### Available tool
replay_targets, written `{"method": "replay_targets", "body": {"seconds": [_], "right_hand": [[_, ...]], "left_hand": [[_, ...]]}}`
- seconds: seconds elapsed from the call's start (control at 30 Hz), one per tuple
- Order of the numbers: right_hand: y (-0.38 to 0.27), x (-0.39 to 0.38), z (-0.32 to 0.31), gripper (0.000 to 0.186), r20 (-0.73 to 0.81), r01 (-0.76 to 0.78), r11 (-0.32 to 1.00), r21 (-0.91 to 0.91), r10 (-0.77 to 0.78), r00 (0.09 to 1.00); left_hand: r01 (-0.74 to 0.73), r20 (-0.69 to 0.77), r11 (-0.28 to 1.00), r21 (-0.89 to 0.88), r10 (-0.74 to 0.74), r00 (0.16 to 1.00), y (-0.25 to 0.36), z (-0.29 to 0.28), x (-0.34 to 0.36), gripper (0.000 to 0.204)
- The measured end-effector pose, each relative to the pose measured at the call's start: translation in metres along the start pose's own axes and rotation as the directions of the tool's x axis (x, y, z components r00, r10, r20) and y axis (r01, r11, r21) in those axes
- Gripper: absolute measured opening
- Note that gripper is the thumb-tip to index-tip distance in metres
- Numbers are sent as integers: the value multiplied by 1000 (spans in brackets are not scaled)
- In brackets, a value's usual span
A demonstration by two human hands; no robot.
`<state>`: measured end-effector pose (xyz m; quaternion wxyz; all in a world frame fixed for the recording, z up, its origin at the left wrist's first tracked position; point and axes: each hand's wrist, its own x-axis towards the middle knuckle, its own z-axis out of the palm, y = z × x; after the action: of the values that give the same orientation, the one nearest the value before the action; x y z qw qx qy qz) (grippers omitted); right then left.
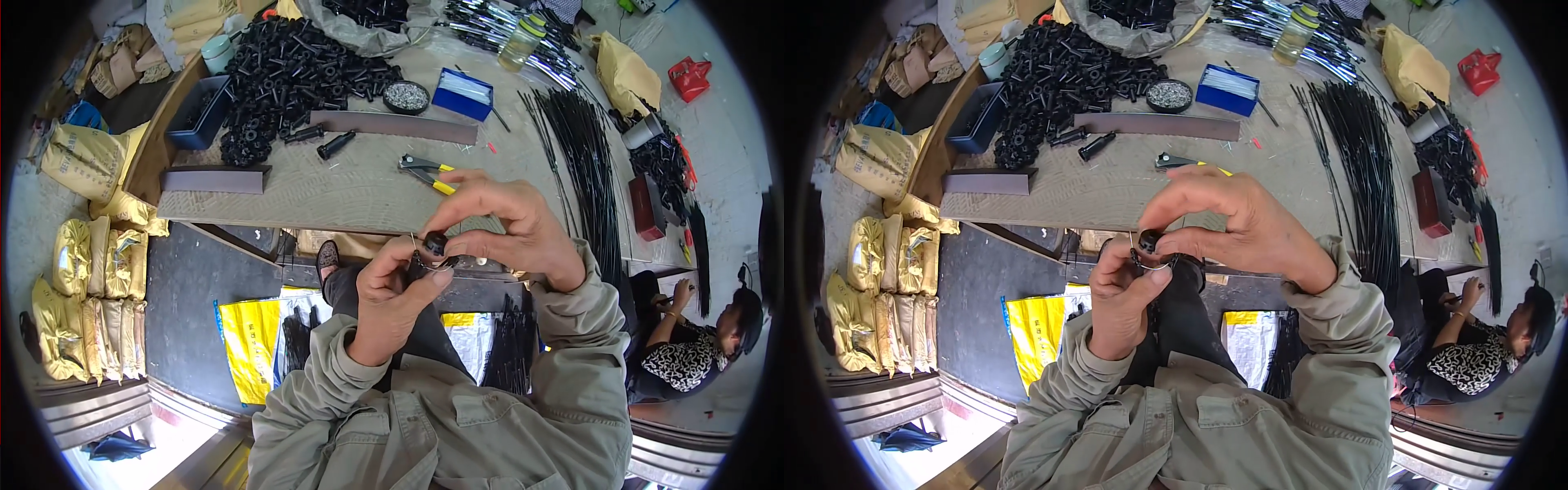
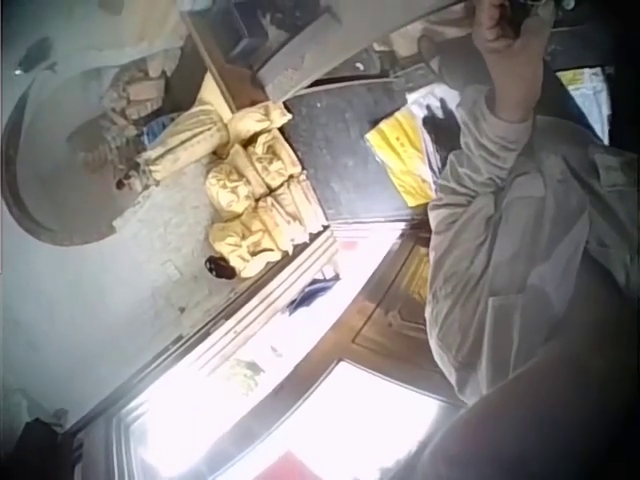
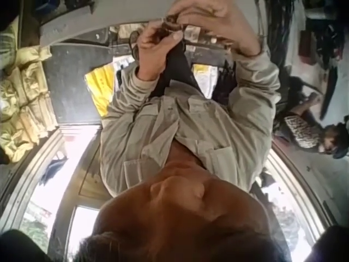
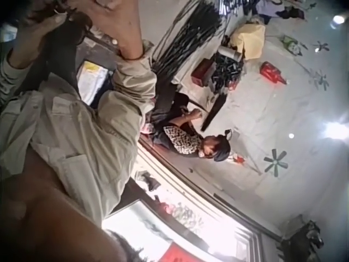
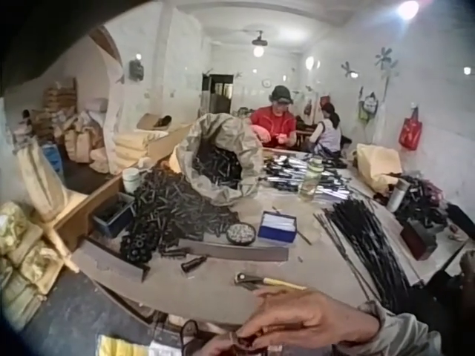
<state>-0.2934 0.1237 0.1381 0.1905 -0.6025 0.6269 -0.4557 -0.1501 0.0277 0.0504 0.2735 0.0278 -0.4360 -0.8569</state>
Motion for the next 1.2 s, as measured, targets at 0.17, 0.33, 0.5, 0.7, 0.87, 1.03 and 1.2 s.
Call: {"method": "replay_targets", "body": {"seconds": [0.17,0.33,0.5,0.7,0.87,1.03,1.2], "right_hand": [[5,-6,-3,23,5,32,998,-50,-32,999],[-2,-15,14,37,-123,47,934,-354,-96,988],[3,-20,39,29,-315,40,910,-412,-183,931],[15,-22,49,29,-369,112,937,-332,-238,898],[19,-22,54,28,-388,143,964,-225,-223,894],[26,-28,53,38,-346,178,945,-275,-270,899],[38,-35,83,53,-569,166,870,465,150,809]], "left_hand": [[13,-15,1000,-1,-13,1000,-2,6,1,24],[28,-21,999,-16,-28,999,-4,0,2,27],[48,80,996,-80,-41,996,-3,-13,-2,27],[-44,23,999,-9,44,999,-6,-19,-7,35],[-115,-7,993,-32,115,993,-5,-17,-9,38],[-73,-20,997,-16,73,997,4,-13,-10,38],[-104,-42,994,36,106,993,9,-9,-10,34]]}}
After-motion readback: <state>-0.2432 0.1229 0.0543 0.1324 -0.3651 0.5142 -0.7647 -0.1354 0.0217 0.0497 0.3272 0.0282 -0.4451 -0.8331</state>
